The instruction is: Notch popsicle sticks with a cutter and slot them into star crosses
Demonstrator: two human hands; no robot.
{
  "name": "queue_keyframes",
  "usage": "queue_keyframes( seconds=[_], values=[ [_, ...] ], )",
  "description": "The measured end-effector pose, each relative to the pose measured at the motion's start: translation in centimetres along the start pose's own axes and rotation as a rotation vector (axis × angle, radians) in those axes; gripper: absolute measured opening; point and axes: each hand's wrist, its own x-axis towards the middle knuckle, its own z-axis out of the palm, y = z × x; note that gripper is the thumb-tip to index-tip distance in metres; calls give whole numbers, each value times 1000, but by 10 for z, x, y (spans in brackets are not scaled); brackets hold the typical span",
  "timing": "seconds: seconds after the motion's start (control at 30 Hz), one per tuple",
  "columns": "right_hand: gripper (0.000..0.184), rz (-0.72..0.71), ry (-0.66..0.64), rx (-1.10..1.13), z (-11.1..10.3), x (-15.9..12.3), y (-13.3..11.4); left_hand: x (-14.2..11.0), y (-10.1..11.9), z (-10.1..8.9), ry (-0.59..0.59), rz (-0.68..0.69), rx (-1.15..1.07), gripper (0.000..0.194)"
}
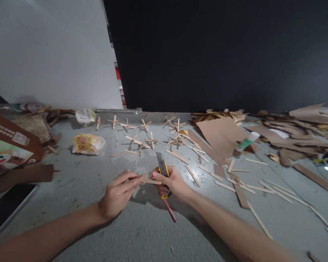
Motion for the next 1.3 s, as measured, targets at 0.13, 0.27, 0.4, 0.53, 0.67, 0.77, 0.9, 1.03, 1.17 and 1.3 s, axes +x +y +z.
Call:
queue_keyframes(
  seconds=[0.13,0.27,0.4,0.53,0.67,0.77,0.9,1.03,1.17,1.3],
  values=[
    [48,37,-33,-27,-4,-2,1,0,2,-2,-42,-12,-33,39],
    [45,62,-80,-116,-4,-3,0,-1,0,0,-99,-54,-101,30],
    [47,82,-135,-207,-2,-4,-6,-2,-2,2,-125,-68,-104,25],
    [49,75,-157,-286,0,-6,-12,-1,-1,2,-138,-57,-57,24],
    [46,19,-198,-433,1,-7,-14,1,2,0,-163,-56,-58,27],
    [38,-75,-196,-624,3,-9,-18,0,2,0,-195,-69,-78,26],
    [30,-188,-175,-827,7,-10,-24,-1,1,2,-174,-34,-96,20],
    [28,-231,-155,-914,10,-10,-25,-2,1,3,-164,-31,-95,18],
    [31,-202,-183,-976,10,-10,-25,-2,2,5,-155,-5,-95,19],
    [44,-153,-244,-905,6,-9,-24,-2,3,6,-143,-34,-110,17]
  ],
)
